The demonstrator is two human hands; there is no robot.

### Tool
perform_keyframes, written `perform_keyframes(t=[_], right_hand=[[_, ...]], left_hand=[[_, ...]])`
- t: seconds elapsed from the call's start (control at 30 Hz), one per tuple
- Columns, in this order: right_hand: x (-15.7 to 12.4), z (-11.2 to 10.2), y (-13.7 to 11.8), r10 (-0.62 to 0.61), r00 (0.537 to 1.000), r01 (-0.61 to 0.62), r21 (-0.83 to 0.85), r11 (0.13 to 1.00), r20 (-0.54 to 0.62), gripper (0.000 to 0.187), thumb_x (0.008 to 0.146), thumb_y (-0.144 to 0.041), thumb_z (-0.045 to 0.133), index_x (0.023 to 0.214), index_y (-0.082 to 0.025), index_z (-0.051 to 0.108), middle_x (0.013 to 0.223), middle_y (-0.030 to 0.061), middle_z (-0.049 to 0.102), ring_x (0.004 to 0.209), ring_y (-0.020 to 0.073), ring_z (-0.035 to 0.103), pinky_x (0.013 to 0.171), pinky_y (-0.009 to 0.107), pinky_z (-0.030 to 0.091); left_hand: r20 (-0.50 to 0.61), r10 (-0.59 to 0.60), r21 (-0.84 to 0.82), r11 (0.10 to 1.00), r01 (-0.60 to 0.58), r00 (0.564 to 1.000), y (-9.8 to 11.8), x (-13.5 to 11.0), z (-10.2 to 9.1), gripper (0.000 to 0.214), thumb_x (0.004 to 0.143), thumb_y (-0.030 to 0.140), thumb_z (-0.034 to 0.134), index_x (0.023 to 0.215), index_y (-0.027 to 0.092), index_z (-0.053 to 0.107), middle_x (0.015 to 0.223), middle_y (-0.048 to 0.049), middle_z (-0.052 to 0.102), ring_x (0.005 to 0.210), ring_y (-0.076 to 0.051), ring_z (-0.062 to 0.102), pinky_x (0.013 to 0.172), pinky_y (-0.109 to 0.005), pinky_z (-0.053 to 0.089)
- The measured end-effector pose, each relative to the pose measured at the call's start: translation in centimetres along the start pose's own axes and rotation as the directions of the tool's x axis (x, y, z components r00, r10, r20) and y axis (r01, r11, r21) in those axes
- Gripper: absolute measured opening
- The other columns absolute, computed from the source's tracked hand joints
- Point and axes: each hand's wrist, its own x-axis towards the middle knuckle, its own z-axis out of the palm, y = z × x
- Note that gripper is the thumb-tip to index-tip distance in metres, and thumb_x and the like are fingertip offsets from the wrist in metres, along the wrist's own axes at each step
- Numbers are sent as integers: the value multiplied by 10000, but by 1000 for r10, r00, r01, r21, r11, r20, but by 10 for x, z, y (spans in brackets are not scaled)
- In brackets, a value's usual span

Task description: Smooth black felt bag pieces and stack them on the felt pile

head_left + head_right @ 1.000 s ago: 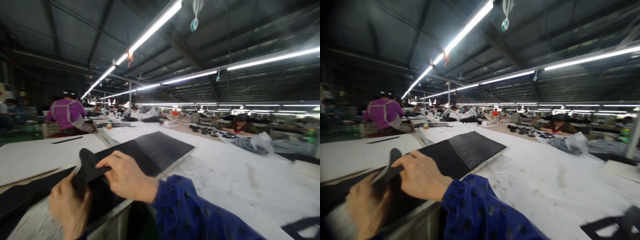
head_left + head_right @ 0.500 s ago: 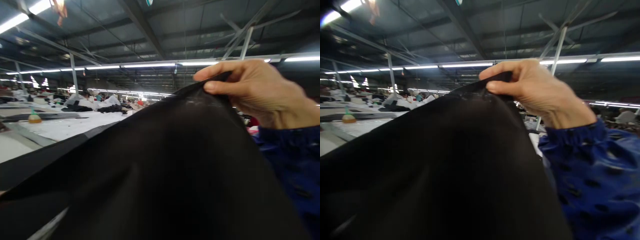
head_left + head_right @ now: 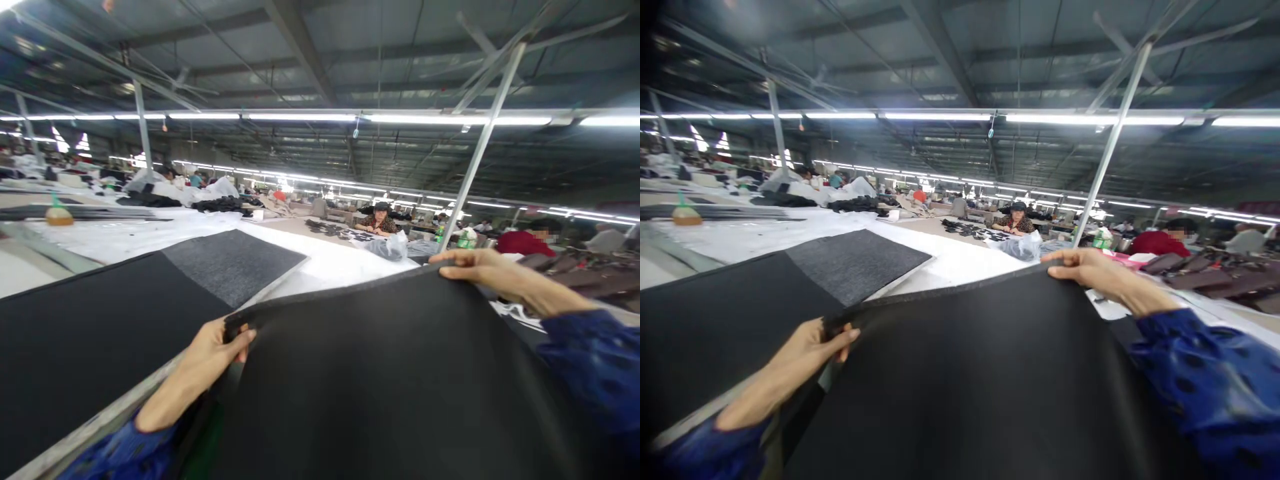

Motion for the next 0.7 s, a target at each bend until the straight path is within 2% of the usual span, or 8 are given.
perform_keyframes(t=[0.13,0.27,0.37,0.43,0.5,0.57,0.63,0.7], right_hand=[[13,57,80,201,974,-209,72,975,105,399,619,-339,724,977,-179,648,763,35,684,664,179,628,603,287,502],[20,94,129,179,979,-180,-2,984,95,341,650,-284,651,962,-147,643,724,17,652,647,150,589,621,273,471],[22,105,143,163,982,-161,-28,986,90,348,654,-259,632,977,-131,648,740,20,638,666,150,574,641,277,459],[21,106,147,156,985,-154,-33,988,77,357,655,-250,632,991,-132,651,784,25,636,703,154,572,666,279,454],[20,105,147,146,987,-144,-44,989,63,359,661,-243,626,1003,-135,648,818,29,632,731,156,569,690,282,451],[18,104,146,132,990,-128,-59,990,52,356,672,-240,620,1012,-136,643,832,29,626,748,156,566,712,286,449],[16,104,145,108,993,-104,-73,992,44,357,686,-242,612,1028,-141,634,843,28,623,768,158,565,733,290,447],[14,105,144,81,996,-78,-79,994,39,368,707,-247,599,1061,-148,622,857,26,624,785,158,569,747,290,446]], left_hand=[[73,41,205,977,-55,997,-19,19,31,229,771,385,455,746,178,549,566,6,579,549,-177,569,579,-273,418],[27,124,434,893,-123,992,-25,21,18,330,775,345,467,1042,163,533,874,-63,646,821,-232,617,753,-324,462],[-65,323,633,745,-211,944,0,24,7,508,754,368,527,1197,126,467,1066,-125,598,1022,-292,546,890,-393,436],[28,428,712,626,-318,903,32,31,18,438,788,362,513,1160,132,517,1084,-131,591,1065,-306,514,927,-417,419],[272,448,669,548,-502,851,69,43,47,305,824,326,494,1061,160,589,1075,-109,611,1066,-276,523,932,-389,423],[519,395,553,521,-650,758,101,61,91,249,814,314,535,980,156,633,1073,-111,630,1060,-260,543,930,-360,426],[661,267,471,580,-664,701,121,80,142,271,791,303,574,980,125,652,1077,-141,639,1049,-273,565,895,-349,444],[681,176,446,671,-593,711,127,97,189,326,758,306,613,1001,94,657,1094,-169,638,1030,-289,583,846,-343,469]])
